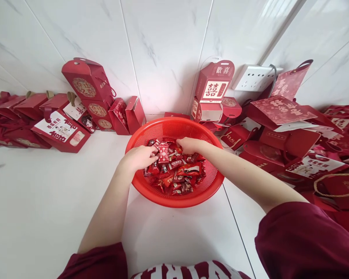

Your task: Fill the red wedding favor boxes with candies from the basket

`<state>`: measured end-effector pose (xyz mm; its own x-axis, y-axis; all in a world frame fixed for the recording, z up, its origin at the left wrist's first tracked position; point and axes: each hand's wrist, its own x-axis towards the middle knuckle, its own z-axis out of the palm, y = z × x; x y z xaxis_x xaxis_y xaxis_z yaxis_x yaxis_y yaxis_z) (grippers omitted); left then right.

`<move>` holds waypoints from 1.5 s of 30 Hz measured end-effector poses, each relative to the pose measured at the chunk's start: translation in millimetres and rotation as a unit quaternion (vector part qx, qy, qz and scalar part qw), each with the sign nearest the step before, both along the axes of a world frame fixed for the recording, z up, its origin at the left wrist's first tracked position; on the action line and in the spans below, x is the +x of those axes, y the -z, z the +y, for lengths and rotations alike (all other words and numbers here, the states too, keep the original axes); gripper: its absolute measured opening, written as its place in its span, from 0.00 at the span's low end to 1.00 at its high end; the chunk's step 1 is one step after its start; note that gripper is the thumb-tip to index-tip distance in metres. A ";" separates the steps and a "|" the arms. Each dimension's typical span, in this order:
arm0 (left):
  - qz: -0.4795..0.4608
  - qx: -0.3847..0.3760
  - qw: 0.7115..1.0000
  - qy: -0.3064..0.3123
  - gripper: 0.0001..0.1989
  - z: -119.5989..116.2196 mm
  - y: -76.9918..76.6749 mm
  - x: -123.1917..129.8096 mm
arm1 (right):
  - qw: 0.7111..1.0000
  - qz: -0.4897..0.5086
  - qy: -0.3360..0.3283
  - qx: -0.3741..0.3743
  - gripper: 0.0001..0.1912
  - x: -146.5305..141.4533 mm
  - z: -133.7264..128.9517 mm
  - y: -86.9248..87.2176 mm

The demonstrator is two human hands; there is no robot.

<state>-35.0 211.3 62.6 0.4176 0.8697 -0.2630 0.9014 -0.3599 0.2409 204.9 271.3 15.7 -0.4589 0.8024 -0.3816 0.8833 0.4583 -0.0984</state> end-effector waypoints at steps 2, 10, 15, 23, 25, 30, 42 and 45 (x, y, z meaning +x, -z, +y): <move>0.004 -0.003 1.000 0.000 0.19 0.4 0.0 0.2 | 1.000 0.008 -0.007 0.004 0.19 3.4 1.6 1.8; 0.029 -0.018 0.999 -0.009 0.22 0.9 -2.3 2.4 | 0.996 0.053 -0.002 0.074 0.15 4.2 1.8 -13.7; 0.036 -0.025 0.999 -0.010 0.22 2.5 -1.5 3.4 | 0.993 0.058 0.023 0.103 0.17 4.3 0.1 -24.2; 0.042 -0.032 0.999 -0.012 0.23 3.4 -2.4 4.6 | 0.999 -0.009 -0.002 -0.033 0.10 10.8 0.0 -16.0; 0.043 -0.031 0.999 -0.012 0.23 3.2 -2.5 4.9 | 0.998 -0.013 -0.016 -0.062 0.11 10.4 -0.3 -14.5; 0.048 -0.027 0.998 -0.010 0.23 3.4 -1.8 5.0 | 0.987 -0.018 -0.033 -0.159 0.08 12.4 -1.5 -11.7; 0.097 -0.012 0.995 0.037 0.25 2.3 -0.2 5.7 | 0.953 0.102 -0.125 -0.255 0.26 0.4 -12.8 -25.8; 0.106 -0.016 0.993 0.045 0.24 2.6 0.9 5.1 | 0.949 0.126 -0.139 -0.252 0.28 -6.1 -18.7 -27.4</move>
<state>-29.9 213.9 61.7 0.4250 0.8218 -0.3796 0.8978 -0.4361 0.0609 198.7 252.6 43.1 -0.7540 0.3808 -0.5352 0.6541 0.5098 -0.5588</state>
